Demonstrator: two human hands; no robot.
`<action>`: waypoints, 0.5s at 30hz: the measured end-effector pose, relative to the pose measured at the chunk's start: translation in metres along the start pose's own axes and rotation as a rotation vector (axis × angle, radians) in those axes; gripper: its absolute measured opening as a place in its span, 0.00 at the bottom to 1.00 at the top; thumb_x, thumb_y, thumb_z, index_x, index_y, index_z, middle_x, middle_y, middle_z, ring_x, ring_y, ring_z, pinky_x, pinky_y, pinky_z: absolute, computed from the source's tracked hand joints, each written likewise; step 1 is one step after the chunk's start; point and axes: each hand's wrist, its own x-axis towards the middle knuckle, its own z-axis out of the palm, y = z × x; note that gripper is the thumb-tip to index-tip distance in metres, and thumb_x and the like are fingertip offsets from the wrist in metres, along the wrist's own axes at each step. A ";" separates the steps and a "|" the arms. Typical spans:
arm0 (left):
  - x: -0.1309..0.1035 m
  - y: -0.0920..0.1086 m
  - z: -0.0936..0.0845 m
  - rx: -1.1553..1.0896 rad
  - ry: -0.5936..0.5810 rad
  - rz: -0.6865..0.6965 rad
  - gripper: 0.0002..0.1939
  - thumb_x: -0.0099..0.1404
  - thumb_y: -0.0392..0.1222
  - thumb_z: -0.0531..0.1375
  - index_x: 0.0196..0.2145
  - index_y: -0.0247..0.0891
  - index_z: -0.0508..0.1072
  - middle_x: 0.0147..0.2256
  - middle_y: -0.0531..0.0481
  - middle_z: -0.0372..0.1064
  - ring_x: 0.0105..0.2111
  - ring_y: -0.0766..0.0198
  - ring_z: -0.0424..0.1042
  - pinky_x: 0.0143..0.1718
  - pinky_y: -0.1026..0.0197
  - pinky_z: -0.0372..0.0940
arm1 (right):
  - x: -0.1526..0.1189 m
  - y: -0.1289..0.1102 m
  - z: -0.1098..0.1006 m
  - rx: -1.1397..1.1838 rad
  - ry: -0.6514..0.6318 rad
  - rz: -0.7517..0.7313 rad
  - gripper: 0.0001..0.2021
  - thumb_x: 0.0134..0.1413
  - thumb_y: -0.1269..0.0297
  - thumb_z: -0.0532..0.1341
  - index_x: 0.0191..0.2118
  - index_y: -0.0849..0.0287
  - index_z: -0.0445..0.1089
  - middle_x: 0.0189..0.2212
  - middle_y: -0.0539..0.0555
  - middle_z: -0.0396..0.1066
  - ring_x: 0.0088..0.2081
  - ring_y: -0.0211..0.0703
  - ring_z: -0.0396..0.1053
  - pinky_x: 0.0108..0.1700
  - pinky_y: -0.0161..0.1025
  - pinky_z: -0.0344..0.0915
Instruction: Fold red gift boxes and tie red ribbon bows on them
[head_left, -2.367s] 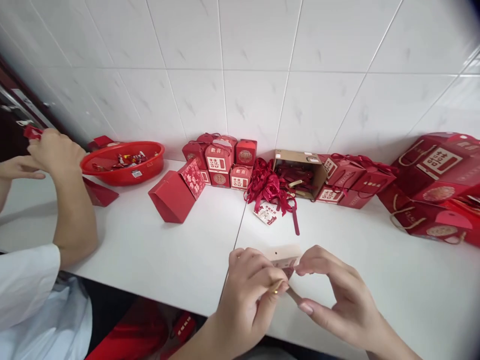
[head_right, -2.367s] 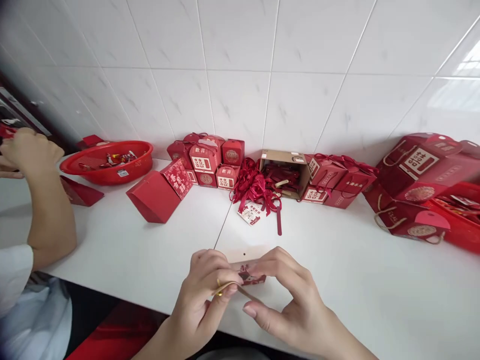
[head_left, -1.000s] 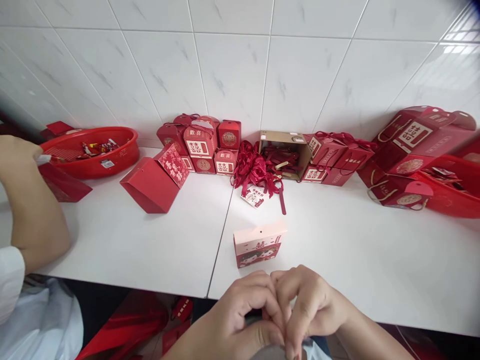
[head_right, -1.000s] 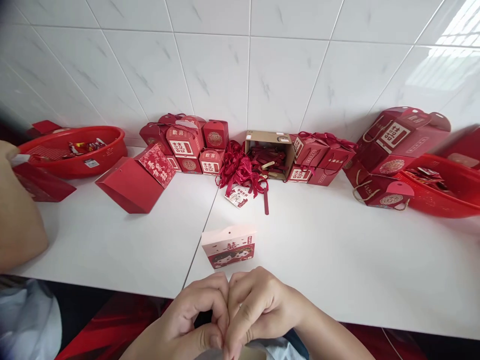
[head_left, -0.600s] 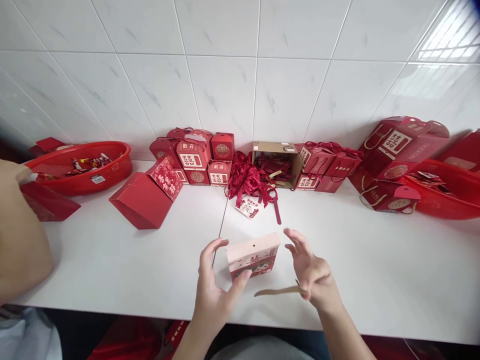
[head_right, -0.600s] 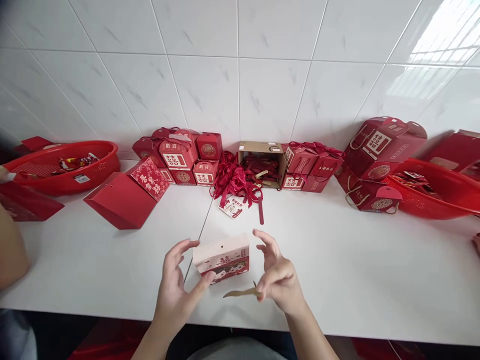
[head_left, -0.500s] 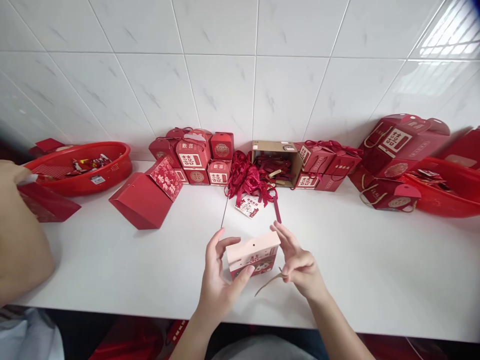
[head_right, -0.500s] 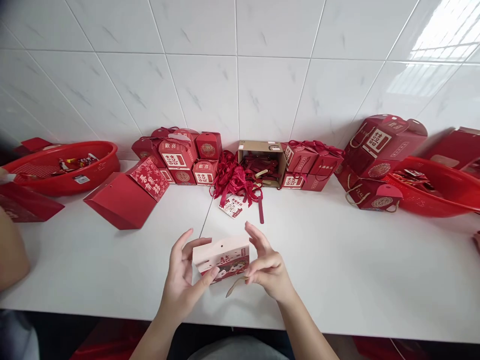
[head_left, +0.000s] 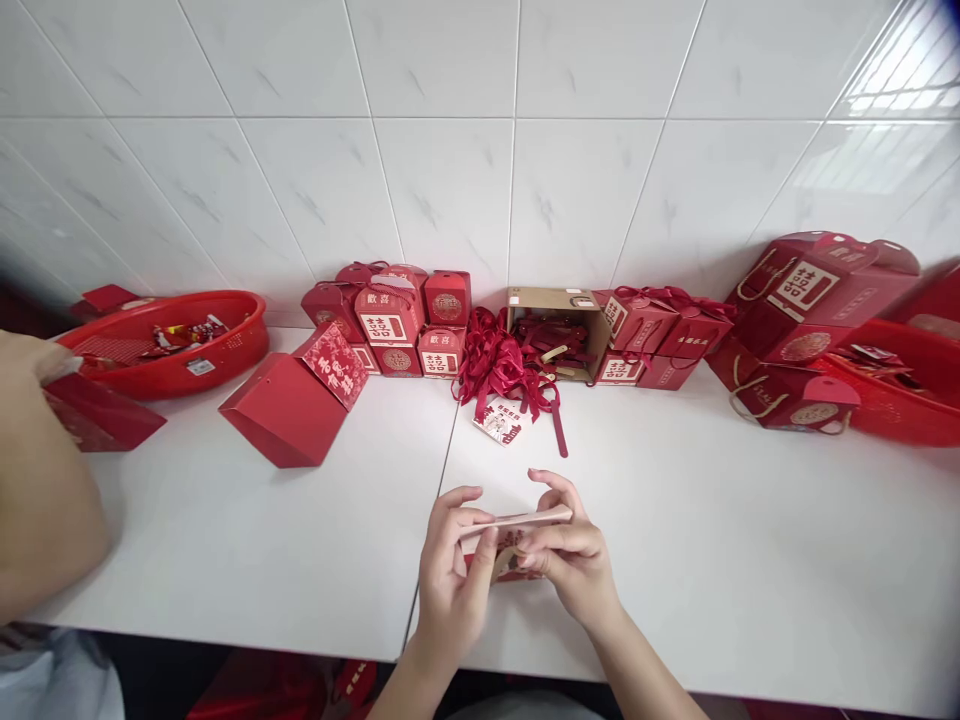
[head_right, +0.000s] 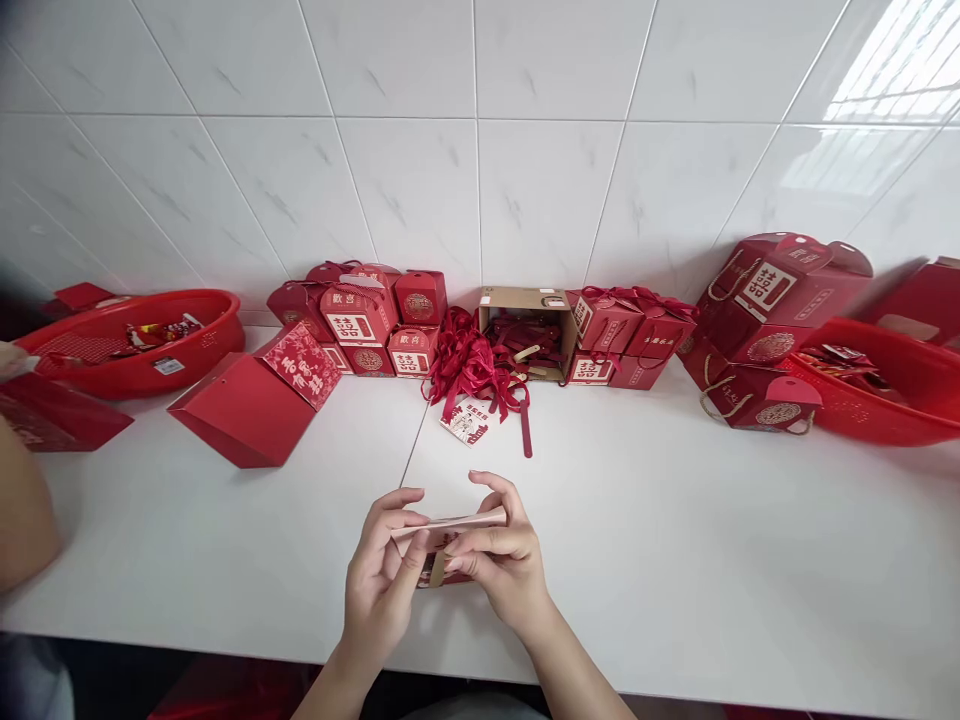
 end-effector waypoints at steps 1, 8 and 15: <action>0.000 0.001 0.000 -0.036 -0.019 -0.026 0.05 0.69 0.40 0.57 0.37 0.38 0.71 0.48 0.42 0.65 0.49 0.55 0.71 0.39 0.60 0.73 | 0.000 0.000 0.001 -0.024 0.001 -0.013 0.04 0.52 0.58 0.68 0.29 0.46 0.80 0.54 0.54 0.68 0.44 0.47 0.67 0.38 0.42 0.69; -0.006 0.005 0.006 -0.161 0.030 -0.185 0.07 0.67 0.44 0.59 0.36 0.39 0.73 0.35 0.48 0.74 0.34 0.62 0.77 0.35 0.64 0.72 | 0.002 0.000 0.003 -0.066 -0.005 -0.105 0.04 0.56 0.61 0.66 0.35 0.43 0.80 0.55 0.52 0.69 0.36 0.42 0.67 0.35 0.41 0.69; -0.004 0.003 0.005 -0.124 0.012 -0.152 0.06 0.68 0.44 0.59 0.36 0.39 0.71 0.33 0.48 0.76 0.33 0.61 0.78 0.33 0.64 0.72 | 0.000 0.003 0.005 -0.064 0.021 -0.115 0.06 0.55 0.64 0.66 0.37 0.44 0.80 0.54 0.52 0.69 0.35 0.39 0.67 0.35 0.40 0.70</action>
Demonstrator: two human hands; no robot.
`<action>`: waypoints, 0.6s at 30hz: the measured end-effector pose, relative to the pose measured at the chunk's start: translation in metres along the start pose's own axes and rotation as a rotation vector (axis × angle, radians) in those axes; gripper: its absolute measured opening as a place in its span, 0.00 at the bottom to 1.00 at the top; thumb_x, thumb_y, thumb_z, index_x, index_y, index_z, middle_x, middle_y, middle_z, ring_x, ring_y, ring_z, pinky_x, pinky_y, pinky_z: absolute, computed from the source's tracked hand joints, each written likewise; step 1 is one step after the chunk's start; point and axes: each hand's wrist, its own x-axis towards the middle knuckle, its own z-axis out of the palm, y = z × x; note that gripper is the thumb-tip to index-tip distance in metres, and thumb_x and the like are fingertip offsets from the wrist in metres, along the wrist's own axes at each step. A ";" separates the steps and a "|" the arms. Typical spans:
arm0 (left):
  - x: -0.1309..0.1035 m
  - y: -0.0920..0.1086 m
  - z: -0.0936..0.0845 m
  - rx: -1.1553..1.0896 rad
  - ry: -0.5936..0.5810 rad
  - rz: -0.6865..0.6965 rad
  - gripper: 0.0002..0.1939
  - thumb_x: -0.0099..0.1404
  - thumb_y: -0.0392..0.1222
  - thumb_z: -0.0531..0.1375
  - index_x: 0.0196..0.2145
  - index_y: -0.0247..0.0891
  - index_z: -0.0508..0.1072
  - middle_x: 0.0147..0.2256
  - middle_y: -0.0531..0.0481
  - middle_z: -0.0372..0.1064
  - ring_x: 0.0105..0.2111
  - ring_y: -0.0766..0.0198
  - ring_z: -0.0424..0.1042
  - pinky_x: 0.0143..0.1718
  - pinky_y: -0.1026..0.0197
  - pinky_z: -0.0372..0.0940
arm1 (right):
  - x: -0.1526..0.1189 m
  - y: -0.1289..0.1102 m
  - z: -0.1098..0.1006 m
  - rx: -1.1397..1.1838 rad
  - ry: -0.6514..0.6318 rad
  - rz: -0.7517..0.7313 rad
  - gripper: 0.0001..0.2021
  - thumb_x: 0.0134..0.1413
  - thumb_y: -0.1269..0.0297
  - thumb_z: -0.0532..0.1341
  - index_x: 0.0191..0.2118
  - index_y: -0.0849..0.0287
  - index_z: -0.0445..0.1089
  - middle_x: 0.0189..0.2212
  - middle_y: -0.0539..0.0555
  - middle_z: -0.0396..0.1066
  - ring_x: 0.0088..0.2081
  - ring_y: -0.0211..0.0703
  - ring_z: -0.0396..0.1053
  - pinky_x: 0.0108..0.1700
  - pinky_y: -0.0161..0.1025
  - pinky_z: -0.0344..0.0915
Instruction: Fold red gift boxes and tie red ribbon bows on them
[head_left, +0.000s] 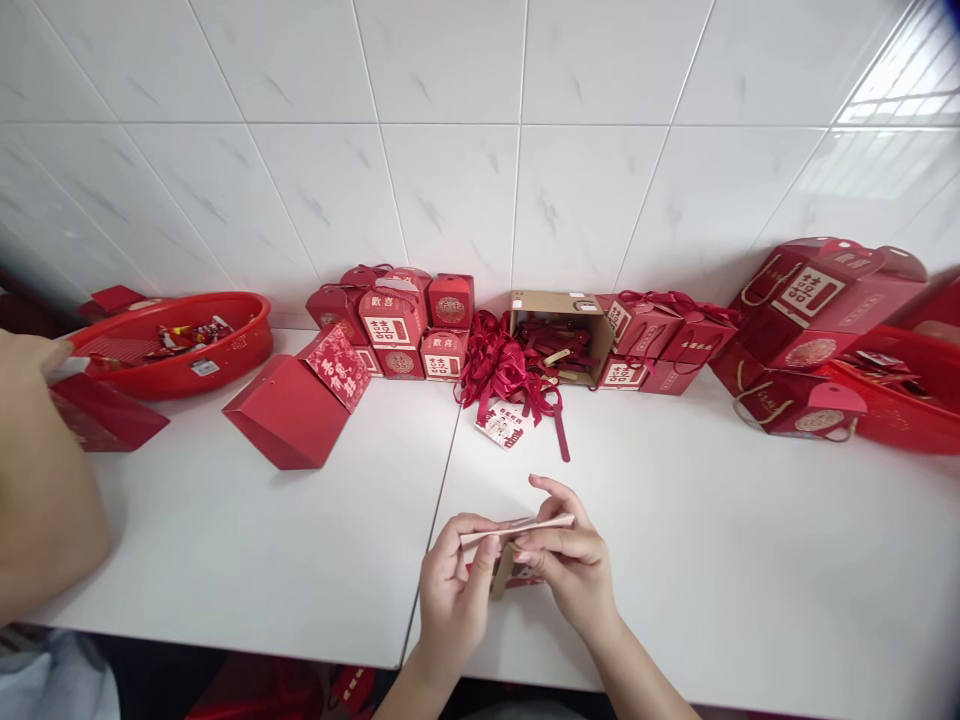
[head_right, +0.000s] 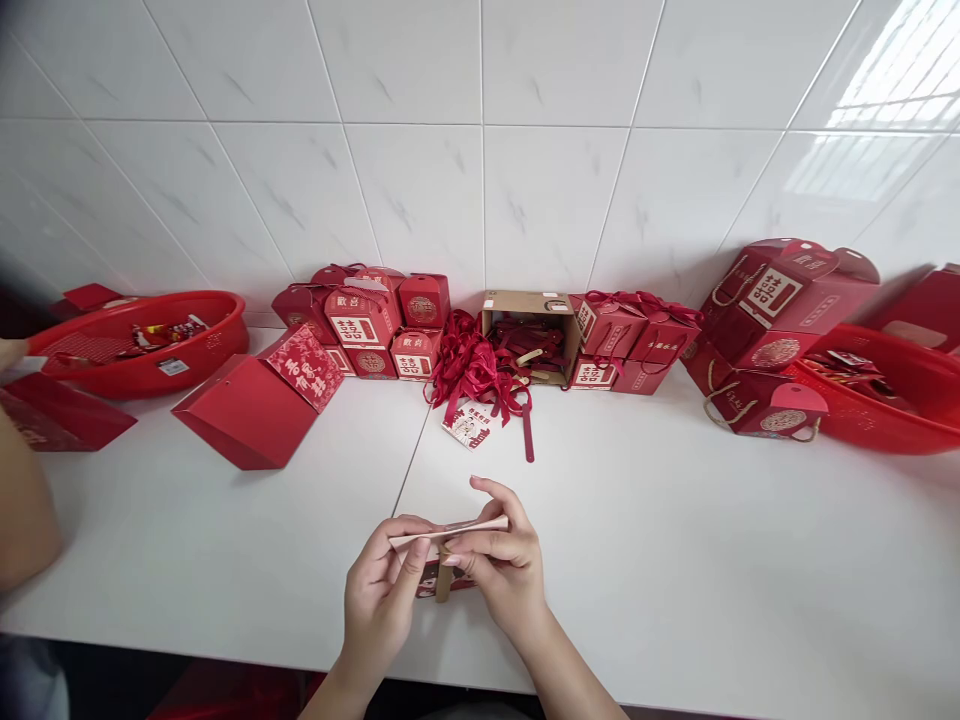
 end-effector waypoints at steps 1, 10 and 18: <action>0.000 -0.001 -0.001 0.014 -0.014 0.016 0.06 0.68 0.43 0.59 0.36 0.39 0.71 0.34 0.48 0.76 0.33 0.62 0.78 0.33 0.65 0.72 | 0.000 0.001 0.001 -0.003 0.008 -0.006 0.06 0.55 0.64 0.66 0.37 0.44 0.80 0.53 0.53 0.69 0.36 0.40 0.67 0.35 0.40 0.70; -0.003 -0.002 0.000 0.059 0.002 0.092 0.04 0.68 0.40 0.58 0.38 0.41 0.72 0.34 0.51 0.75 0.35 0.65 0.77 0.36 0.67 0.72 | -0.005 0.002 0.005 -0.058 0.085 -0.010 0.07 0.57 0.66 0.65 0.38 0.46 0.78 0.51 0.55 0.66 0.37 0.40 0.68 0.34 0.40 0.72; -0.005 -0.017 -0.010 0.217 -0.085 0.373 0.20 0.62 0.39 0.64 0.51 0.42 0.65 0.44 0.44 0.66 0.45 0.58 0.71 0.42 0.58 0.73 | -0.007 -0.003 0.010 0.150 0.096 0.279 0.12 0.52 0.65 0.69 0.40 0.54 0.66 0.28 0.49 0.72 0.24 0.36 0.70 0.24 0.31 0.68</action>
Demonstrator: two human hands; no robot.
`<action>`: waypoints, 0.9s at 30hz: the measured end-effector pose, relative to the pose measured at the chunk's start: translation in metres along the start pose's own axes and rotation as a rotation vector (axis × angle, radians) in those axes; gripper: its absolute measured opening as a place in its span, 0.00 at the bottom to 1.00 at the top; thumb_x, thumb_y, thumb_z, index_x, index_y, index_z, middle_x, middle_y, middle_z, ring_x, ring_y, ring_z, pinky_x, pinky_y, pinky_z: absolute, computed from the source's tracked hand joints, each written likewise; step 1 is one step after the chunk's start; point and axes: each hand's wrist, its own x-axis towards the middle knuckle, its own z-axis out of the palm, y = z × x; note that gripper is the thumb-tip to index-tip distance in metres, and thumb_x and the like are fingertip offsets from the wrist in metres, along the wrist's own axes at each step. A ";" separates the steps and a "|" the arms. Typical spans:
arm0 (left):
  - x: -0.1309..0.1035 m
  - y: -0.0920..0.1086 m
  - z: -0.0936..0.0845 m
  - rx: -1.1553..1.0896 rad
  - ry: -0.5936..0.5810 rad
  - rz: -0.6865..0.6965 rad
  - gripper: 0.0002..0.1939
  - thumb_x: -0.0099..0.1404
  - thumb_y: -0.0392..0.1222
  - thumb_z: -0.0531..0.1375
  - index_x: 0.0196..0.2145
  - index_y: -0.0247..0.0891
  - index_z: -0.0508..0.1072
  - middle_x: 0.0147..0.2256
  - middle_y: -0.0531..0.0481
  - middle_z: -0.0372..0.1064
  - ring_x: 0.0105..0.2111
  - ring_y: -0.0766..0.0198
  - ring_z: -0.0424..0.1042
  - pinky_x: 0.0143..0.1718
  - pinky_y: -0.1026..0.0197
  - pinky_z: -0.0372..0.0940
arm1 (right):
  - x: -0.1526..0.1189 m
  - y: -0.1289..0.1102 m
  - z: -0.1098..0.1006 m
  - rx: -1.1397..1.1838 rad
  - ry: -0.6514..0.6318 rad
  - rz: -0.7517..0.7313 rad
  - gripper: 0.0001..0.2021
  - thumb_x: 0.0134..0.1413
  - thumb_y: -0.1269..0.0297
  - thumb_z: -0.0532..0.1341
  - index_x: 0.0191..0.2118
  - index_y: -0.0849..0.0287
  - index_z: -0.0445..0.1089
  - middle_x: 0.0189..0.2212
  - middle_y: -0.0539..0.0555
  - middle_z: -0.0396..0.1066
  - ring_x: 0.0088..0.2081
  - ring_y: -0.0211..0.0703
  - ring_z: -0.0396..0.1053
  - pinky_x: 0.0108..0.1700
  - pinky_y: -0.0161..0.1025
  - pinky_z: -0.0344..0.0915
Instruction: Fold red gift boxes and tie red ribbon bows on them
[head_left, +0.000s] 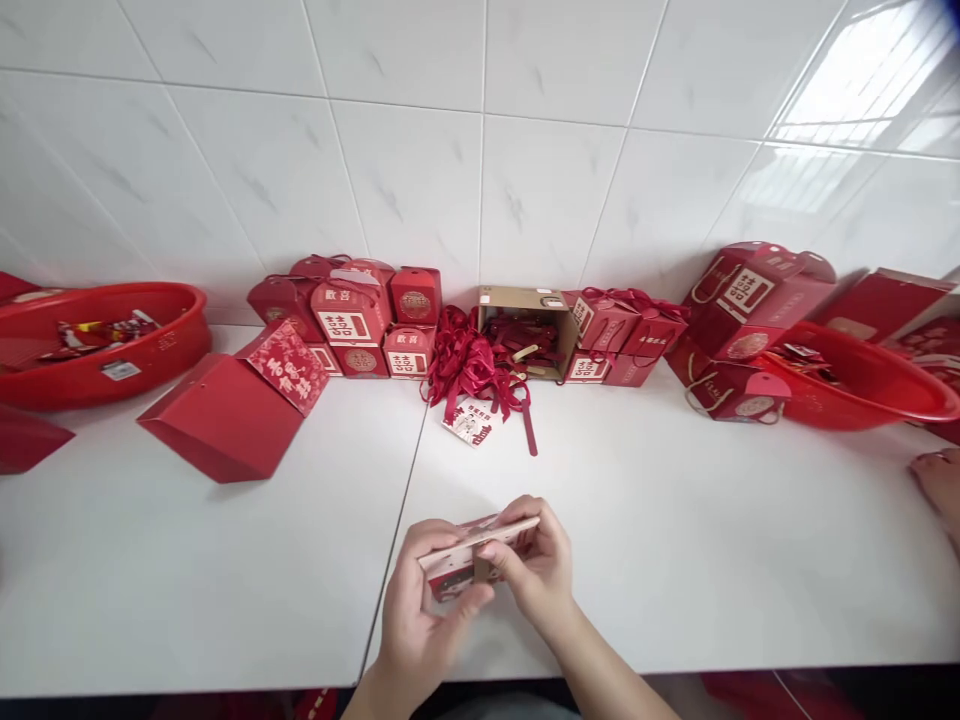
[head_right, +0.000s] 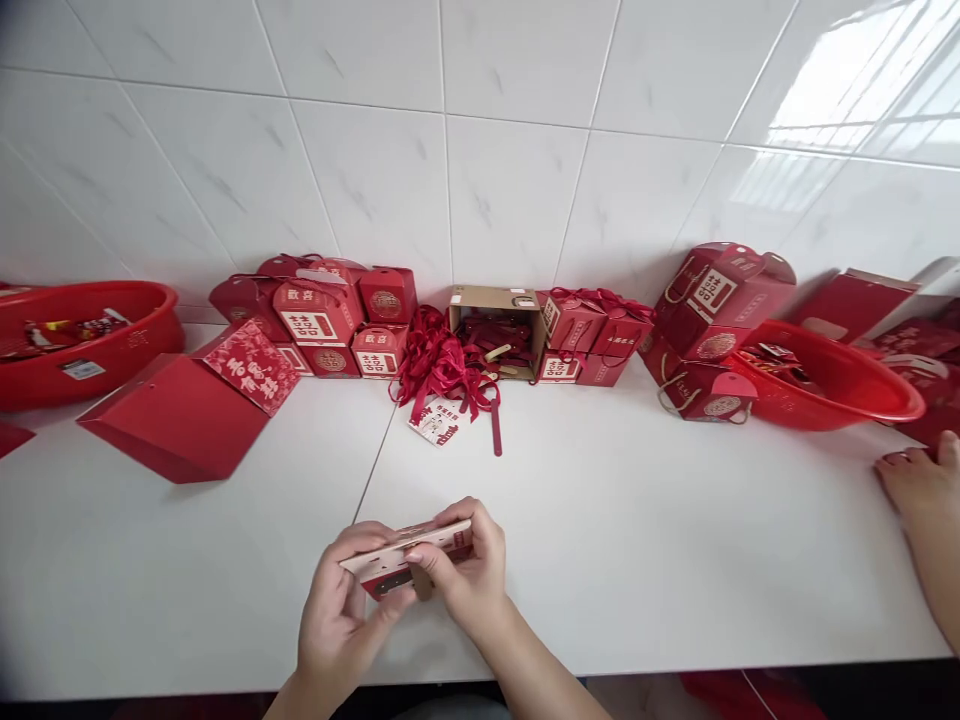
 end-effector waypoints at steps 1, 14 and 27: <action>-0.002 -0.005 0.001 0.076 0.031 0.067 0.30 0.57 0.39 0.69 0.55 0.42 0.61 0.47 0.42 0.63 0.47 0.55 0.69 0.44 0.55 0.73 | 0.000 -0.001 0.001 -0.001 0.020 -0.007 0.11 0.52 0.65 0.69 0.36 0.54 0.65 0.26 0.47 0.71 0.23 0.35 0.69 0.24 0.30 0.67; 0.020 0.018 -0.051 0.329 -0.129 -0.095 0.05 0.64 0.34 0.60 0.29 0.40 0.72 0.28 0.52 0.68 0.25 0.67 0.68 0.26 0.66 0.66 | 0.009 -0.027 -0.021 -0.420 0.113 -0.434 0.10 0.56 0.62 0.66 0.36 0.55 0.63 0.25 0.48 0.64 0.25 0.38 0.64 0.25 0.34 0.62; 0.068 0.077 -0.041 0.070 -0.348 -0.071 0.07 0.64 0.31 0.62 0.36 0.43 0.72 0.28 0.53 0.72 0.27 0.65 0.73 0.29 0.65 0.68 | -0.005 -0.041 -0.020 -0.414 -0.126 -0.497 0.08 0.59 0.63 0.64 0.39 0.56 0.64 0.26 0.51 0.67 0.27 0.42 0.66 0.29 0.40 0.64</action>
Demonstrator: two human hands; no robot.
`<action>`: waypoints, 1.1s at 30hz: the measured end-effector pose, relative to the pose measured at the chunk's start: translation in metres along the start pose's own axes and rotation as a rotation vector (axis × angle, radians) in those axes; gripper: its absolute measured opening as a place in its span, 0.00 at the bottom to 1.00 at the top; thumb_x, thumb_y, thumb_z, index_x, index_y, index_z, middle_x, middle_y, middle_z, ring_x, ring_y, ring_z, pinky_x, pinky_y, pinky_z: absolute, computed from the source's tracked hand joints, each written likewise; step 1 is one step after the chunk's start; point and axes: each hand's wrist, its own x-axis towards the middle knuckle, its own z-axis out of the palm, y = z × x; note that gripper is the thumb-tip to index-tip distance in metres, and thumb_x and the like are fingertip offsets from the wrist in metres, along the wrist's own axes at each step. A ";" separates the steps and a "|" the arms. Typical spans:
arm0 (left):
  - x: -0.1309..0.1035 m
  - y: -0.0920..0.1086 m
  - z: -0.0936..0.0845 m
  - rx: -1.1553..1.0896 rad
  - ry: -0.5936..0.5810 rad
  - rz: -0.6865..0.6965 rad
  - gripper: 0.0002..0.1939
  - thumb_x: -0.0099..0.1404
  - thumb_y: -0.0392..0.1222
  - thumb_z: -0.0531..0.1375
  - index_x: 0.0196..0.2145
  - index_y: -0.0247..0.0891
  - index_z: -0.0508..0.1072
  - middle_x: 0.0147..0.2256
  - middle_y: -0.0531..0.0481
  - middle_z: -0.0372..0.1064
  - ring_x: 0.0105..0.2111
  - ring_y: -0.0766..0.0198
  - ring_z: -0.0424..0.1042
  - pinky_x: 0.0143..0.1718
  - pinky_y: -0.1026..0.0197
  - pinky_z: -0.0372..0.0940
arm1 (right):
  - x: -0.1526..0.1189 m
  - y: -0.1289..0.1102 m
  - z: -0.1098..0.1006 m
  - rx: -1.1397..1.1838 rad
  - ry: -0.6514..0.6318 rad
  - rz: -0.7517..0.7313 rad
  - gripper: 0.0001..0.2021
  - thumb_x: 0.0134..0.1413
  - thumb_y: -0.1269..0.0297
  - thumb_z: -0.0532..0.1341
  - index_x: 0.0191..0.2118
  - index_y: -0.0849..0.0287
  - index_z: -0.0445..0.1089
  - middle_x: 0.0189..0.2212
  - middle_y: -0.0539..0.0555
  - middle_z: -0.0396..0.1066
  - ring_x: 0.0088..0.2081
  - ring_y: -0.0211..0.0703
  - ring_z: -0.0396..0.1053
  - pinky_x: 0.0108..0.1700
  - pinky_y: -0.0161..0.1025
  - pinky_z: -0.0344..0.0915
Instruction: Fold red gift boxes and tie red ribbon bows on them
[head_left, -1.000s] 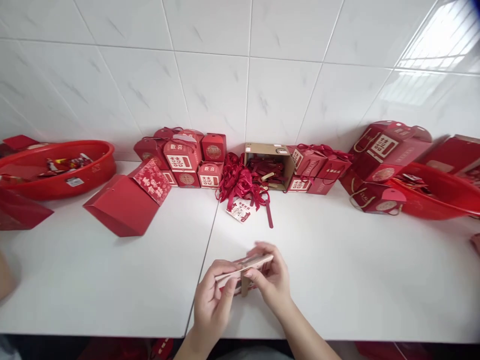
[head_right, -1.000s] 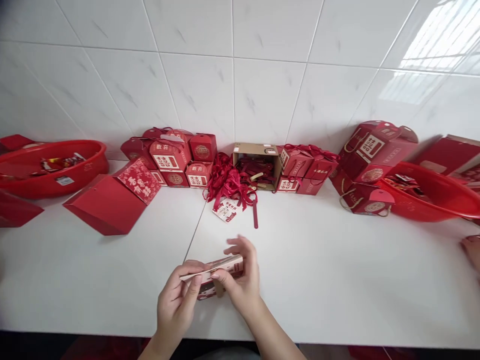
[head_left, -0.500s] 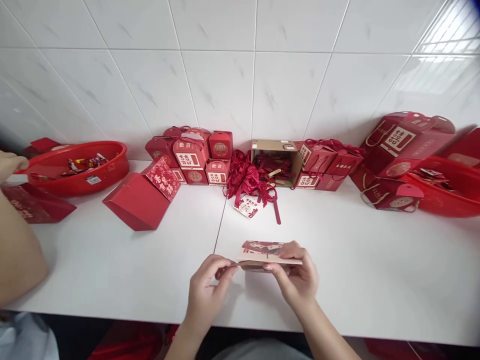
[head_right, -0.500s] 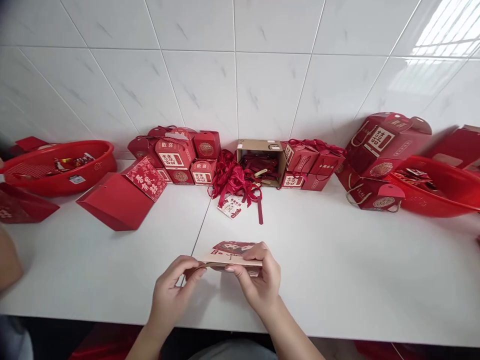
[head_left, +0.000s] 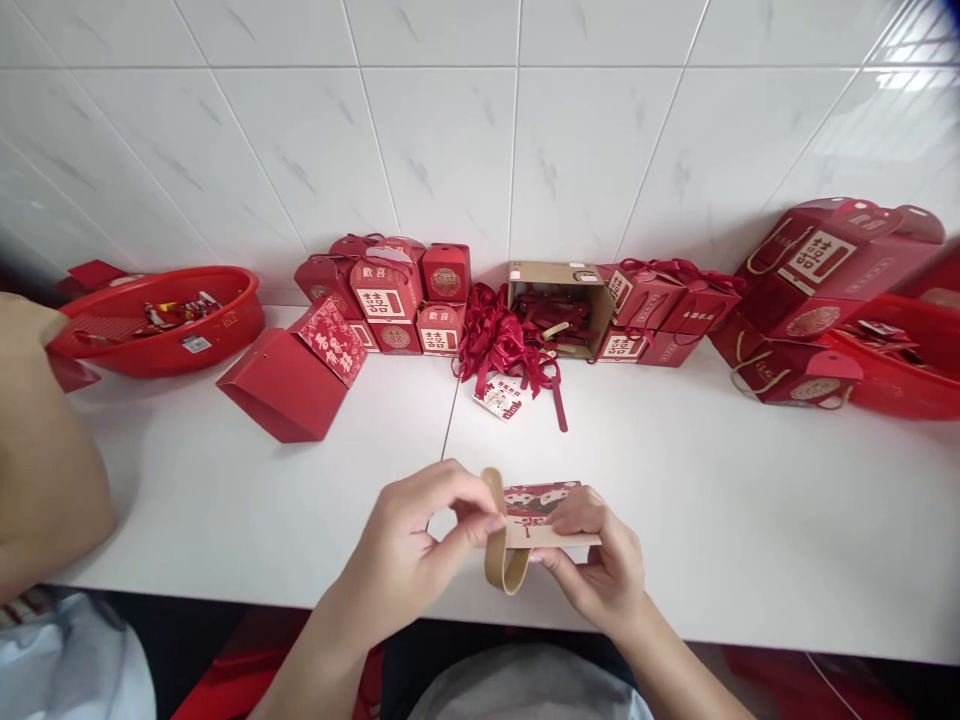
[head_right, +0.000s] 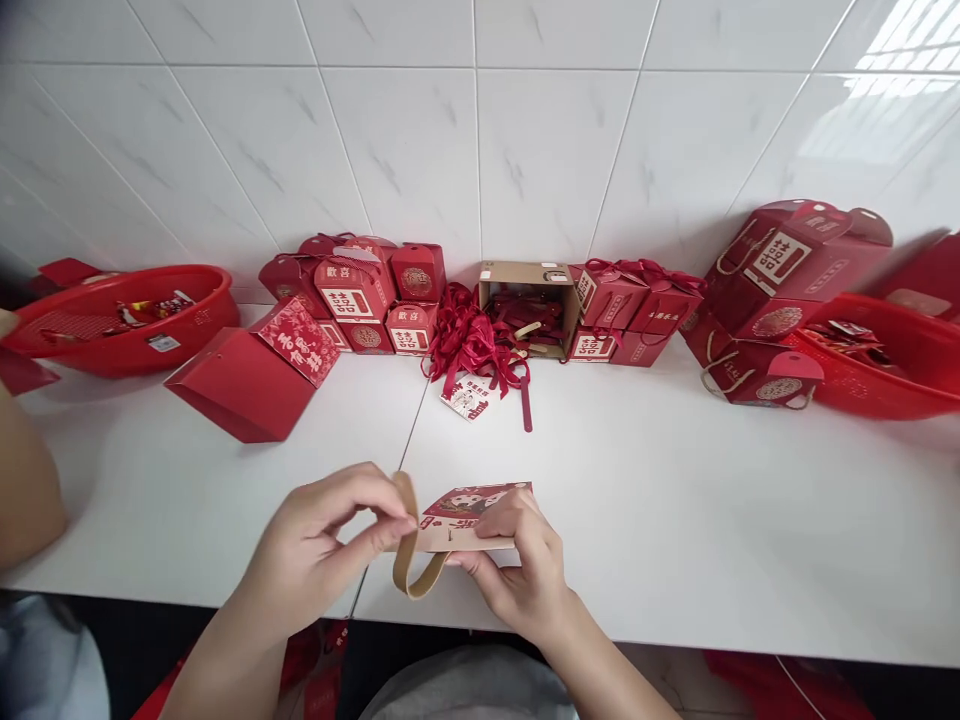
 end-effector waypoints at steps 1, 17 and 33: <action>0.002 -0.002 0.001 0.030 -0.109 -0.029 0.06 0.65 0.33 0.60 0.36 0.42 0.75 0.30 0.51 0.73 0.29 0.65 0.74 0.30 0.65 0.68 | 0.000 0.000 -0.002 -0.008 -0.002 -0.001 0.08 0.59 0.63 0.64 0.40 0.56 0.64 0.26 0.51 0.67 0.27 0.42 0.66 0.29 0.41 0.64; -0.011 -0.017 0.022 -0.163 -0.012 -0.048 0.11 0.62 0.31 0.64 0.40 0.43 0.80 0.34 0.46 0.79 0.32 0.60 0.79 0.30 0.64 0.73 | 0.006 -0.004 -0.008 -0.074 0.005 0.018 0.08 0.59 0.62 0.64 0.39 0.56 0.64 0.26 0.51 0.68 0.27 0.40 0.66 0.29 0.40 0.65; -0.017 -0.021 0.024 -0.042 0.006 0.040 0.12 0.61 0.29 0.64 0.41 0.42 0.79 0.34 0.47 0.79 0.31 0.62 0.78 0.30 0.65 0.73 | 0.006 -0.008 -0.005 -0.058 -0.008 0.059 0.08 0.59 0.61 0.64 0.38 0.56 0.65 0.27 0.51 0.70 0.29 0.42 0.68 0.31 0.40 0.66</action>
